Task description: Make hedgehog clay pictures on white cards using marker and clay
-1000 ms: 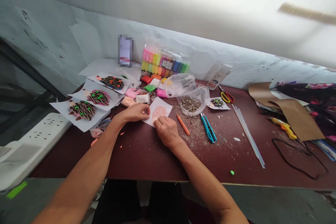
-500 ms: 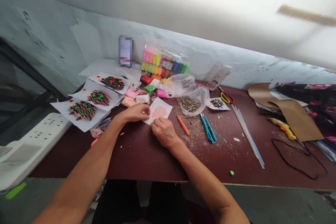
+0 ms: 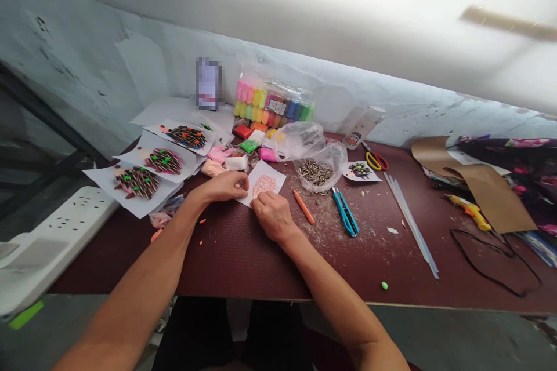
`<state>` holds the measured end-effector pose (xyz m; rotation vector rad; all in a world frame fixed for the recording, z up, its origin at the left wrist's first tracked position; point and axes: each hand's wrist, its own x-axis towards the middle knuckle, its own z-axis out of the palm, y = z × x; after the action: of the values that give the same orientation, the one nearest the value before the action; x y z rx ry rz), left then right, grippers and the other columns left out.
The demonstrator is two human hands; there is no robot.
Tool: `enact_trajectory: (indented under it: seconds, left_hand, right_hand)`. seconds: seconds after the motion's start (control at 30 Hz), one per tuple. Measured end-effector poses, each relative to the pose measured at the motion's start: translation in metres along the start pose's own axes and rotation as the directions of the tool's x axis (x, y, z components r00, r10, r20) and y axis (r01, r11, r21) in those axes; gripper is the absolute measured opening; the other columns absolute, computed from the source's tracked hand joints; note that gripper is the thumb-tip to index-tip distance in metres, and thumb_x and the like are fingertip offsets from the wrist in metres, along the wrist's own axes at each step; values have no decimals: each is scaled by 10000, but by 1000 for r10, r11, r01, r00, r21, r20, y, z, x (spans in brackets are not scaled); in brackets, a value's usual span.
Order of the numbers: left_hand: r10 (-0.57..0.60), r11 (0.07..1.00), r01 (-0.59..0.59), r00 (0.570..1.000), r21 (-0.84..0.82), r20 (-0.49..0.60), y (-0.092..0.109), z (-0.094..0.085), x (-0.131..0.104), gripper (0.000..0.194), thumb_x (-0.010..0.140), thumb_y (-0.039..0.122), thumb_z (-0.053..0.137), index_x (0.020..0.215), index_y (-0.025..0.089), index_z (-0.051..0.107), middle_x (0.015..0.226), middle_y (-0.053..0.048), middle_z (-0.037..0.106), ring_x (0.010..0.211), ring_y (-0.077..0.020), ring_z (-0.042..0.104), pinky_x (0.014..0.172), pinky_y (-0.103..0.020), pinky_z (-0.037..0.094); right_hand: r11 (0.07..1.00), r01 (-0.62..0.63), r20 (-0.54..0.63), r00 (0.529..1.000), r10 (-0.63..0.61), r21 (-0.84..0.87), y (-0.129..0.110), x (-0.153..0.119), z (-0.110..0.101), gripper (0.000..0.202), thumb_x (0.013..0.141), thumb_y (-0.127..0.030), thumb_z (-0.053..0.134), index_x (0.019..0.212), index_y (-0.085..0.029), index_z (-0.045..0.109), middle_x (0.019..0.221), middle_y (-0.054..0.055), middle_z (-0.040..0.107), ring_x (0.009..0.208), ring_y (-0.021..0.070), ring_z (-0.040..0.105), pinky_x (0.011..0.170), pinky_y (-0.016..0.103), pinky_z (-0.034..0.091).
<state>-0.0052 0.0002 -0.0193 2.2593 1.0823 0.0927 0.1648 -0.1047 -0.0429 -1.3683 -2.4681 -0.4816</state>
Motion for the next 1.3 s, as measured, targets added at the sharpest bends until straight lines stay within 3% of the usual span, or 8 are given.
enact_trajectory:
  seconds: [0.2, 0.3, 0.57, 1.07, 1.3]
  left_hand:
    - [-2, 1000, 2, 1000, -4, -7, 2, -1, -1, 235, 678, 200, 562, 871, 159, 689, 846, -44, 692, 740, -182, 606, 629, -252, 406]
    - [-3, 1000, 3, 1000, -10, -12, 2, -1, -2, 228, 674, 193, 563, 863, 161, 688, 845, -40, 695, 756, -181, 612, 631, -247, 409]
    - [-15, 1000, 15, 1000, -15, -4, 2, -1, -1, 235, 676, 191, 565, 873, 164, 690, 898, -51, 703, 800, -197, 626, 668, -253, 426]
    - [-15, 1000, 15, 1000, 3, -1, 2, 0, -1, 237, 694, 205, 559, 890, 158, 684, 905, -59, 705, 802, -197, 627, 654, -256, 413]
    - [-17, 1000, 17, 1000, 6, 6, 2, -1, -1, 242, 694, 204, 555, 894, 162, 685, 899, -47, 703, 794, -192, 624, 659, -253, 418]
  right_hand:
    - [1000, 29, 67, 997, -29, -2, -2, 0, -3, 296, 984, -148, 478, 733, -173, 632, 676, 25, 570, 678, 159, 457, 635, 289, 305]
    - [999, 40, 32, 999, -40, 30, -2, -3, -7, 303, 984, -152, 479, 720, -170, 627, 663, 21, 565, 662, 152, 452, 633, 283, 297]
    - [994, -113, -37, 993, 113, 2, 9, -9, -7, 333, 965, -135, 489, 655, -173, 607, 623, 20, 555, 628, 144, 467, 617, 277, 276]
    - [999, -48, 43, 998, 48, -1, 4, -6, -4, 288, 952, -109, 498, 700, -169, 625, 655, 30, 581, 641, 153, 465, 607, 284, 277]
    - [999, -24, -10, 1000, 24, 26, 3, -9, -7, 312, 975, -146, 486, 691, -169, 614, 645, 17, 571, 632, 139, 471, 619, 274, 303]
